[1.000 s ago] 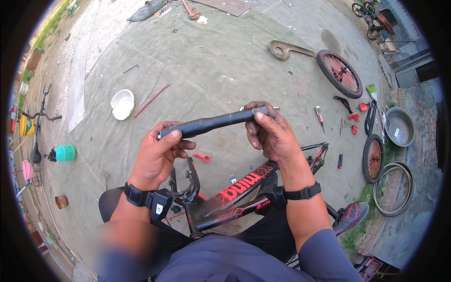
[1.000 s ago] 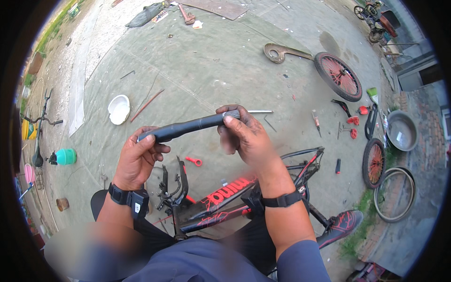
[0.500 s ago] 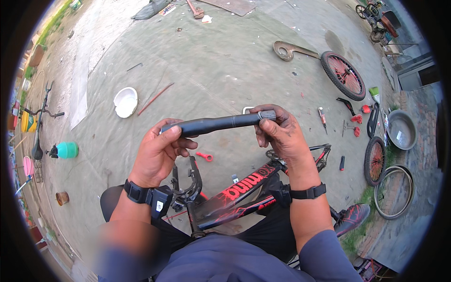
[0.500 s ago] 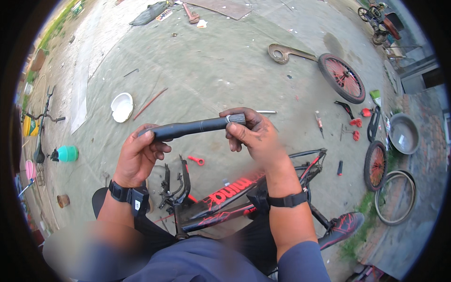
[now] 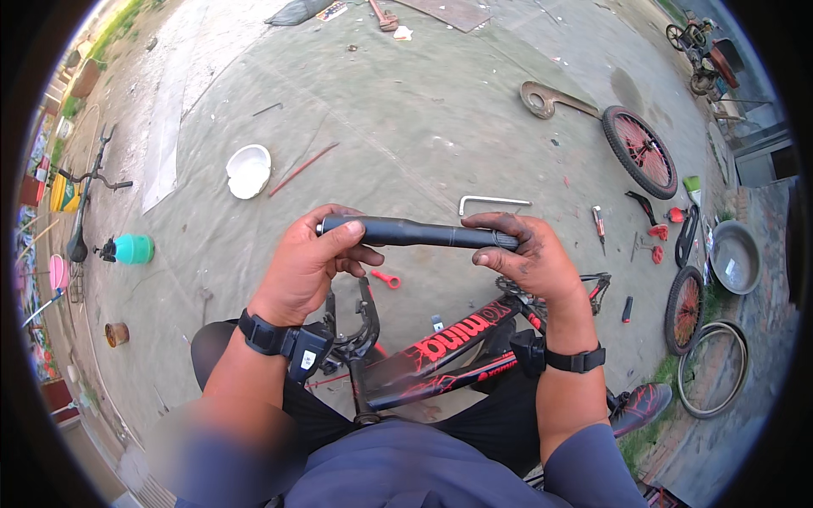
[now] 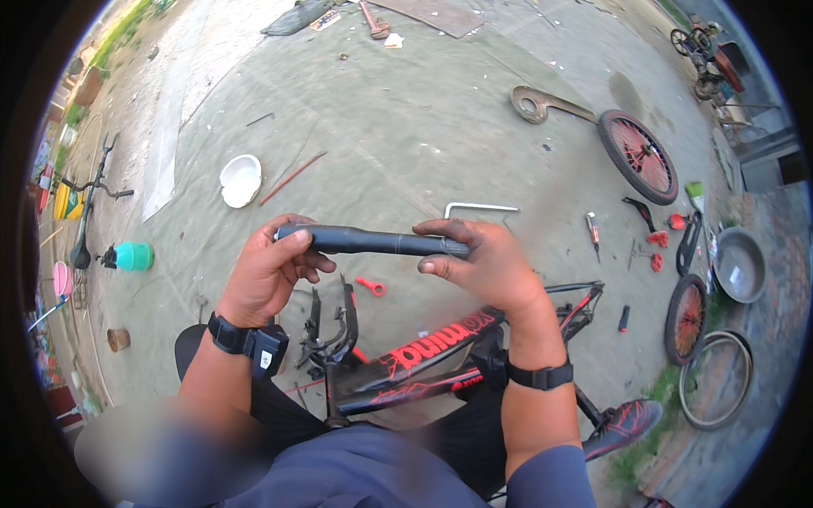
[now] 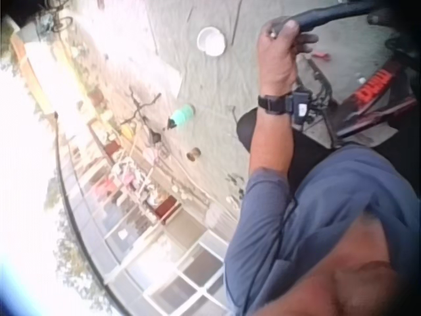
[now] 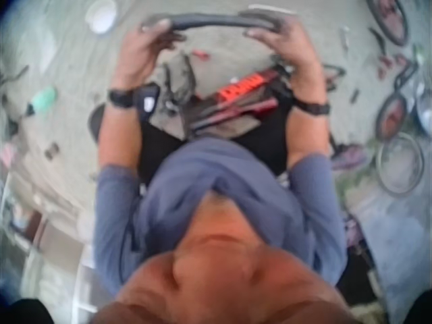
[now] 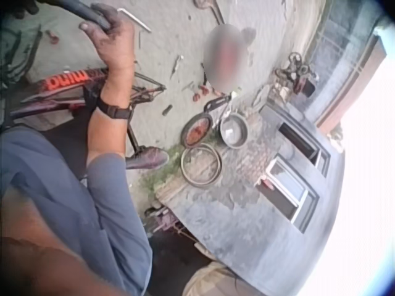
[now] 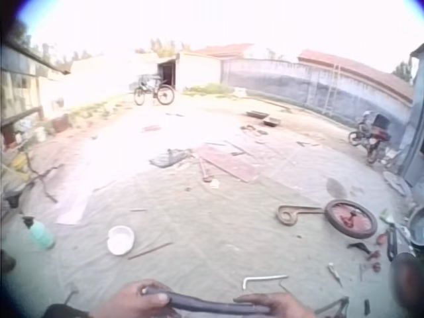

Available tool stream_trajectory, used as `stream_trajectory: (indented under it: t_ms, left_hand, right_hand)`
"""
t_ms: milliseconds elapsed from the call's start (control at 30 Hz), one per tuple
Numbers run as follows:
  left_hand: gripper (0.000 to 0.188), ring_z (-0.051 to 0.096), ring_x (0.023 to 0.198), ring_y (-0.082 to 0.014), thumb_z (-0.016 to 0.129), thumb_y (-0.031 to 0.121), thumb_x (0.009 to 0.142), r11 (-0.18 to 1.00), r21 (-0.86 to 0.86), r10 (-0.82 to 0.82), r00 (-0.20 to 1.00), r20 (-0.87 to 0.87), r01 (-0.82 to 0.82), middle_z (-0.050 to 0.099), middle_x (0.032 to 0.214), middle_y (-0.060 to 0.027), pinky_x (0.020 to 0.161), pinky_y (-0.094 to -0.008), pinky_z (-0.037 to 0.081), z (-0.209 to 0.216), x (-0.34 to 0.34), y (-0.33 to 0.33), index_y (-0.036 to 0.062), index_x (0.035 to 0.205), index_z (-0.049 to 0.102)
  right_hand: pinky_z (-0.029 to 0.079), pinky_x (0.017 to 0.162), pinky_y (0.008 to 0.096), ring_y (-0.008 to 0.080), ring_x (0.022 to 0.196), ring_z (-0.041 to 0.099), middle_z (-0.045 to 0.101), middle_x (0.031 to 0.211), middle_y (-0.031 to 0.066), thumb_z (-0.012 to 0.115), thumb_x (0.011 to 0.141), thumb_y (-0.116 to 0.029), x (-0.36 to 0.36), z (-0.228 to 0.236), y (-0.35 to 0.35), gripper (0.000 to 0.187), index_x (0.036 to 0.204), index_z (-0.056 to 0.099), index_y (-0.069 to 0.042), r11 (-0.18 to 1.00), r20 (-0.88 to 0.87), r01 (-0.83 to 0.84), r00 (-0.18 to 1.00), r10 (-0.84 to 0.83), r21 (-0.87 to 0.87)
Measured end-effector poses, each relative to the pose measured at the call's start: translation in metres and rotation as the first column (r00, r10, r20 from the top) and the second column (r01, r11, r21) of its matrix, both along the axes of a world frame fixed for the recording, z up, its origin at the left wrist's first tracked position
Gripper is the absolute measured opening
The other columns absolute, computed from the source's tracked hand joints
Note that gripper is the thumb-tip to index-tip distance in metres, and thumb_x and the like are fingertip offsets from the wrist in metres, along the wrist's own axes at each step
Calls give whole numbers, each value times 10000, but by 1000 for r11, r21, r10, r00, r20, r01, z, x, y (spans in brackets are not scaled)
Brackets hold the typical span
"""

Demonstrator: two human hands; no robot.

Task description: The person assembles a bicycle by inserting a black handlebar into the stem, attaching a stem clamp, and sliding red-and-white striped handlebar grips onto the handlebar ends. The person handles the handlebar, stem, stem clamp, and grips by hand.

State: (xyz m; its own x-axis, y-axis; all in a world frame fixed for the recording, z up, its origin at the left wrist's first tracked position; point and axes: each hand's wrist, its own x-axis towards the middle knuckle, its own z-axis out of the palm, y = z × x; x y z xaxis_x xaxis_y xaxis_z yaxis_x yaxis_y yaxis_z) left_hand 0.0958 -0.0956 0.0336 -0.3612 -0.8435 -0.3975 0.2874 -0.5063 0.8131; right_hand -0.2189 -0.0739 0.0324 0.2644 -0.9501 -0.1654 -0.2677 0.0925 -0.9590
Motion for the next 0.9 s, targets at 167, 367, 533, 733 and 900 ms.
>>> stream_trajectory:
  t_ms: [167,367,533,733,900]
  left_hand:
    - [385,769,885,-246,719,190,985,997,-75,19,995,102,-11,714,1060,-136,679,-297,579,8,-2,0,-27,1260,559]
    - [546,755,951,-255,739,191,970,985,-171,-1,987,163,29,689,1137,-151,737,-304,582,22,2,-2,-43,1389,479]
    - [525,743,1003,-243,749,155,959,953,-304,74,985,159,-23,692,1168,-129,767,-311,580,22,12,-5,-1,1403,516]
    - [315,719,1006,-157,683,35,991,913,-408,108,980,164,-33,715,1130,-59,781,-277,559,17,22,-6,31,1302,638]
    - [230,692,946,-105,685,39,993,908,-420,98,975,201,-4,720,1058,-41,765,-257,549,19,18,-5,34,1222,677]
  right_hand:
    - [503,739,272,98,801,591,684,906,18,852,857,-159,3,-2,-3,368,1169,727,-9,1000,-135,-15,991,13,-8]
    - [452,691,264,95,766,565,647,848,29,813,860,-156,0,-4,0,362,1175,715,-8,997,4,80,997,-80,6]
    - [431,696,244,63,790,537,617,857,-47,756,857,-60,-9,-5,4,303,1157,729,-28,968,127,217,964,-233,127]
    - [346,605,203,8,688,455,596,854,-82,743,868,-49,-16,-4,4,293,1158,712,-24,964,224,214,943,-245,157]
    - [384,655,209,25,747,493,617,892,-70,753,883,-72,-21,-9,5,299,1174,703,-24,977,248,163,949,-193,135]
